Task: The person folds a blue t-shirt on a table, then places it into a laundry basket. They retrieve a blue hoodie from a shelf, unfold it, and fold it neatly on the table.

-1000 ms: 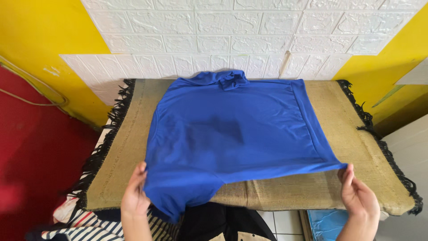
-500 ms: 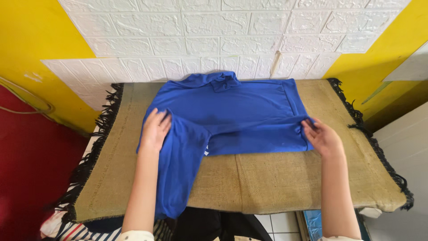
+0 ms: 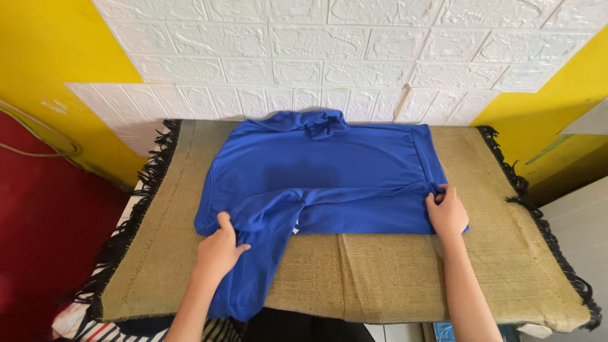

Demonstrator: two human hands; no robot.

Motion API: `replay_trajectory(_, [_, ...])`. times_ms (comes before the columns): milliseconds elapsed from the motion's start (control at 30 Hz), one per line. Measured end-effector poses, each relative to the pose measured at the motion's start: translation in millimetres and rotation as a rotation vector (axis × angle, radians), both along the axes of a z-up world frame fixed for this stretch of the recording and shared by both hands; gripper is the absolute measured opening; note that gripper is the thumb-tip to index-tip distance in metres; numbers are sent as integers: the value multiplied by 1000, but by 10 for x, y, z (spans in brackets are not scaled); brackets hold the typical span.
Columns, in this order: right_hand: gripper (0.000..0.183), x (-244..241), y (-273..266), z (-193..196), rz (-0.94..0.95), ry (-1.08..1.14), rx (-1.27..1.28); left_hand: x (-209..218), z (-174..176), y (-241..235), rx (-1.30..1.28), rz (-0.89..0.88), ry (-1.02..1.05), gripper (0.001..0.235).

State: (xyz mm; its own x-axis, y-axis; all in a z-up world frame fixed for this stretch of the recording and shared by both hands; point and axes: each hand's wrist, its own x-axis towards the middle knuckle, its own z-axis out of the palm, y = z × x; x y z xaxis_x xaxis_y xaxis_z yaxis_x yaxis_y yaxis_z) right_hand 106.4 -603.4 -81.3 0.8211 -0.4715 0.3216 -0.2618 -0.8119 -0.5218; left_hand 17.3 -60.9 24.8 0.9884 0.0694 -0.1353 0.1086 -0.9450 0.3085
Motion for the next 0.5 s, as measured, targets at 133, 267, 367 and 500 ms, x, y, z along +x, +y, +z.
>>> replay_trajectory(133, [39,-44,2,89,10,15,51,72,181,-111,-147,-115,76,68])
replay_trajectory(267, [36,-67,17,65,14,-21,14,298,444,-59,-840,-249,132,59])
replay_trajectory(367, [35,-64,21,60,19,-55,8,677,557,-29,-1254,-115,138,45])
replay_trajectory(500, [35,-94,38,90,5,-25,28,1382,483,-166,-1822,-48,18,29])
